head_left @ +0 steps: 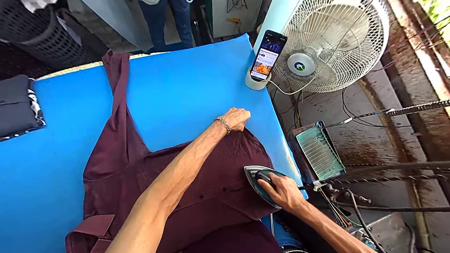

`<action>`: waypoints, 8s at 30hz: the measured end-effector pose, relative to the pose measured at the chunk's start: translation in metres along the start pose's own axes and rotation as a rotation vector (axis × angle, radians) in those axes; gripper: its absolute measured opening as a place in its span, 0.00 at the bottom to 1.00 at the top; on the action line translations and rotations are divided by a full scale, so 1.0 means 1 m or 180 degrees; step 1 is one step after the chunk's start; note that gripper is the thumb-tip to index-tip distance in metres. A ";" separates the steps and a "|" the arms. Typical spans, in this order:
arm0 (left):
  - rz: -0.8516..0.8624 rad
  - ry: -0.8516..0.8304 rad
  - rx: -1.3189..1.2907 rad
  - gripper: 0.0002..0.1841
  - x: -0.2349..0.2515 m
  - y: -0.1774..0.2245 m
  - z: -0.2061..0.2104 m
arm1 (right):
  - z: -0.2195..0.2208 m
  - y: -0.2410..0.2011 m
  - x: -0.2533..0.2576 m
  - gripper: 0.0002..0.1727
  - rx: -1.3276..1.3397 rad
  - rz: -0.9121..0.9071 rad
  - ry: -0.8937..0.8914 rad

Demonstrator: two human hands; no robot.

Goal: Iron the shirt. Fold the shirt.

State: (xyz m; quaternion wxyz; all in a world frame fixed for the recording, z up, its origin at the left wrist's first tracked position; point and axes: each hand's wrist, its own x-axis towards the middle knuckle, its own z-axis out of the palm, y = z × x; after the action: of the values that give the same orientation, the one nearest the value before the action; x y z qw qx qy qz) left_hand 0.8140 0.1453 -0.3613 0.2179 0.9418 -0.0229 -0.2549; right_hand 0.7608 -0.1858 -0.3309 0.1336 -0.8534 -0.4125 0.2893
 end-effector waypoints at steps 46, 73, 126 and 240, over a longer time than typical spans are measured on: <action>-0.1264 0.1494 -0.1400 0.18 -0.186 -0.107 0.112 | -0.030 -0.143 0.240 0.39 -0.0051 -0.0726 -0.0403; -0.1432 0.0926 -0.0216 0.11 -0.328 -0.191 0.115 | 0.053 -0.232 0.171 0.37 -0.0898 -0.2186 -0.1380; -0.2153 0.2779 -0.1598 0.43 -0.598 -0.159 0.314 | 0.228 -0.534 0.205 0.41 -0.0360 -0.1565 -0.0934; -0.0415 0.1224 -0.1814 0.11 -0.031 -0.054 0.041 | -0.064 -0.043 0.178 0.39 -0.0212 -0.0568 0.0009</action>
State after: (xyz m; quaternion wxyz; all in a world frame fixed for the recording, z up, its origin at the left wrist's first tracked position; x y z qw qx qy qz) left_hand 0.7634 0.1826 -0.4020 0.4557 0.8734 0.1509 -0.0823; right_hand 0.8599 -0.0187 -0.3284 0.1310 -0.8177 -0.4960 0.2612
